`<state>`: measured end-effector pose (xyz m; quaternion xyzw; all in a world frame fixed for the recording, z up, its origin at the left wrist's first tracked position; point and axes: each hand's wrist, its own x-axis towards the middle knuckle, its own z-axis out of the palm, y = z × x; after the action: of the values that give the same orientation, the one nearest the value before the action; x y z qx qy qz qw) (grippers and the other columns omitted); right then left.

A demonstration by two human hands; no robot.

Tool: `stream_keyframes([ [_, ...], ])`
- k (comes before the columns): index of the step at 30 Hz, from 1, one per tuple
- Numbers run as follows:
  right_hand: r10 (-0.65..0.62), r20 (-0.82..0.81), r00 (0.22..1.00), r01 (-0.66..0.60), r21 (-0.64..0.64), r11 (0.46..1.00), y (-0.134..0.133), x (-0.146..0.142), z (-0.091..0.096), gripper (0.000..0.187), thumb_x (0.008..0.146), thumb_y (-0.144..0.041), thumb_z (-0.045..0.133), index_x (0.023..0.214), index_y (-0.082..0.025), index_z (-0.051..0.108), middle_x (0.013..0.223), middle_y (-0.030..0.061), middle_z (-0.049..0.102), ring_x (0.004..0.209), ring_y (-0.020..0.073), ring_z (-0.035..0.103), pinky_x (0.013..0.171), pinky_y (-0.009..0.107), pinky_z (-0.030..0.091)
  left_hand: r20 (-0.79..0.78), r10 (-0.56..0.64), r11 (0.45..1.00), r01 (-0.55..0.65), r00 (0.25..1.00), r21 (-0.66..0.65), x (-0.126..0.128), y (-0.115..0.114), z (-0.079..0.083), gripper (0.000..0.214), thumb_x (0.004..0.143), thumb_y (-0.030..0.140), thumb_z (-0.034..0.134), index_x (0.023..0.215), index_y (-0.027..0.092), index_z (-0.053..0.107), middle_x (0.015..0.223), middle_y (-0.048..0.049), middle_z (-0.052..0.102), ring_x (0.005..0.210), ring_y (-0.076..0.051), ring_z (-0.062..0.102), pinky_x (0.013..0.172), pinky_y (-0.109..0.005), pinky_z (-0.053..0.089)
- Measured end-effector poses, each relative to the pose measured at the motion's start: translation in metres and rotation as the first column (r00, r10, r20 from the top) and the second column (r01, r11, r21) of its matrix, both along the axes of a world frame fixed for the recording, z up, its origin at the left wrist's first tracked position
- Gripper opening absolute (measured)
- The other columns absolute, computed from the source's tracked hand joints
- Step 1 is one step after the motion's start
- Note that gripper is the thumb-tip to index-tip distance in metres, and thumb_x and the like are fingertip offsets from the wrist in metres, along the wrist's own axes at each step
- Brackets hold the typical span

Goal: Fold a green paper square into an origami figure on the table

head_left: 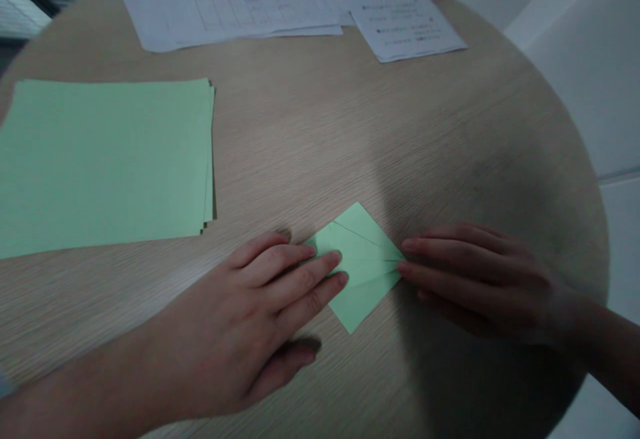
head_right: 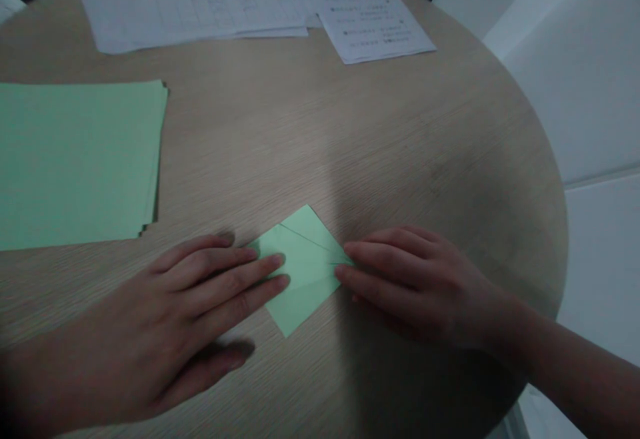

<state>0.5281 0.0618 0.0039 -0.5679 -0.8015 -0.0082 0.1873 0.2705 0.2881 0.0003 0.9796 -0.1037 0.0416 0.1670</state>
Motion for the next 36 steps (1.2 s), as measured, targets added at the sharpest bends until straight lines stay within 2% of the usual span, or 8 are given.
stream_keyframes([
  [4,0.041,0.039,0.998,-0.041,-0.009,0.999,0.007,-0.003,-0.003,0.028,0.097,-0.021,0.07,0.124,-0.02,0.07,0.121,0.0085,0.076,0.108,0.0254,0.069,0.083,0.041,0.056,-0.027,-0.006,1.0,0.006,1.0,0.006,0.002,-0.001,0.004,0.053,0.099,0.046,0.06,0.148,0.027,0.057,0.146,-0.0047,0.065,0.129,-0.028,0.059,0.119,-0.046,0.037],
  [8,0.024,0.031,0.999,-0.024,-0.019,1.0,0.012,-0.005,-0.004,0.022,0.099,-0.022,0.067,0.12,-0.019,0.071,0.117,0.0085,0.077,0.105,0.0246,0.067,0.082,0.04,0.052,-0.065,-0.001,0.999,0.003,0.998,0.04,0.012,-0.012,0.014,0.058,0.099,0.059,0.057,0.148,0.029,0.057,0.138,-0.0062,0.068,0.115,-0.03,0.063,0.111,-0.051,0.04],
  [14,0.032,0.049,0.998,-0.031,-0.004,0.999,0.013,-0.007,-0.004,0.021,0.1,-0.02,0.065,0.12,-0.02,0.071,0.118,0.0078,0.077,0.105,0.024,0.066,0.084,0.04,0.051,-0.141,0.099,0.984,-0.076,0.985,0.164,0.029,-0.038,0.028,0.067,0.091,0.069,0.062,0.144,0.028,0.061,0.118,-0.0082,0.071,0.102,-0.032,0.06,0.092,-0.05,0.048],
  [22,0.026,0.046,0.999,-0.028,0.033,0.999,0.01,-0.006,-0.008,0.021,0.1,-0.018,0.065,0.12,-0.019,0.071,0.115,0.0071,0.078,0.104,0.024,0.067,0.085,0.04,0.05,-0.188,0.209,0.957,-0.16,0.96,0.243,0.035,-0.055,0.032,0.071,0.087,0.07,0.068,0.145,0.029,0.06,0.119,-0.0091,0.068,0.098,-0.032,0.06,0.078,-0.046,0.052],
  [25,0.024,0.009,1.0,-0.024,0.033,0.999,0.01,-0.005,-0.009,0.02,0.1,-0.018,0.065,0.118,-0.02,0.072,0.114,0.0067,0.078,0.104,0.0232,0.067,0.085,0.039,0.049,-0.175,0.184,0.958,-0.137,0.967,0.25,0.031,-0.052,0.031,0.066,0.087,0.068,0.069,0.139,0.027,0.064,0.121,-0.0089,0.067,0.102,-0.032,0.06,0.08,-0.046,0.053],
  [29,0.011,-0.015,1.0,-0.01,0.015,1.0,0.01,-0.005,-0.01,0.02,0.101,-0.018,0.063,0.118,-0.021,0.072,0.115,0.0053,0.079,0.105,0.0233,0.067,0.086,0.039,0.048,-0.109,0.14,0.965,-0.11,0.984,0.238,0.018,-0.042,0.027,0.058,0.092,0.06,0.068,0.137,0.023,0.064,0.135,-0.0092,0.064,0.113,-0.032,0.059,0.093,-0.047,0.054],
  [32,0.003,-0.034,0.999,-0.002,0.005,1.0,0.01,-0.005,-0.01,0.02,0.102,-0.018,0.061,0.119,-0.021,0.071,0.116,0.0043,0.079,0.106,0.0234,0.067,0.085,0.039,0.047,-0.055,0.136,0.965,-0.12,0.989,0.232,0.001,-0.035,0.025,0.052,0.099,0.055,0.061,0.137,0.02,0.064,0.142,-0.0094,0.061,0.124,-0.033,0.057,0.098,-0.046,0.053],
  [36,-0.003,-0.053,0.999,0.004,0.003,1.0,0.011,-0.006,-0.01,0.019,0.102,-0.019,0.061,0.117,-0.022,0.072,0.114,0.0045,0.079,0.104,0.0237,0.067,0.085,0.039,0.047,0.005,0.155,0.944,-0.15,0.988,0.293,-0.02,-0.034,0.026,0.039,0.107,0.043,0.048,0.134,0.02,0.065,0.143,-0.0062,0.064,0.132,-0.032,0.055,0.107,-0.046,0.048],
])
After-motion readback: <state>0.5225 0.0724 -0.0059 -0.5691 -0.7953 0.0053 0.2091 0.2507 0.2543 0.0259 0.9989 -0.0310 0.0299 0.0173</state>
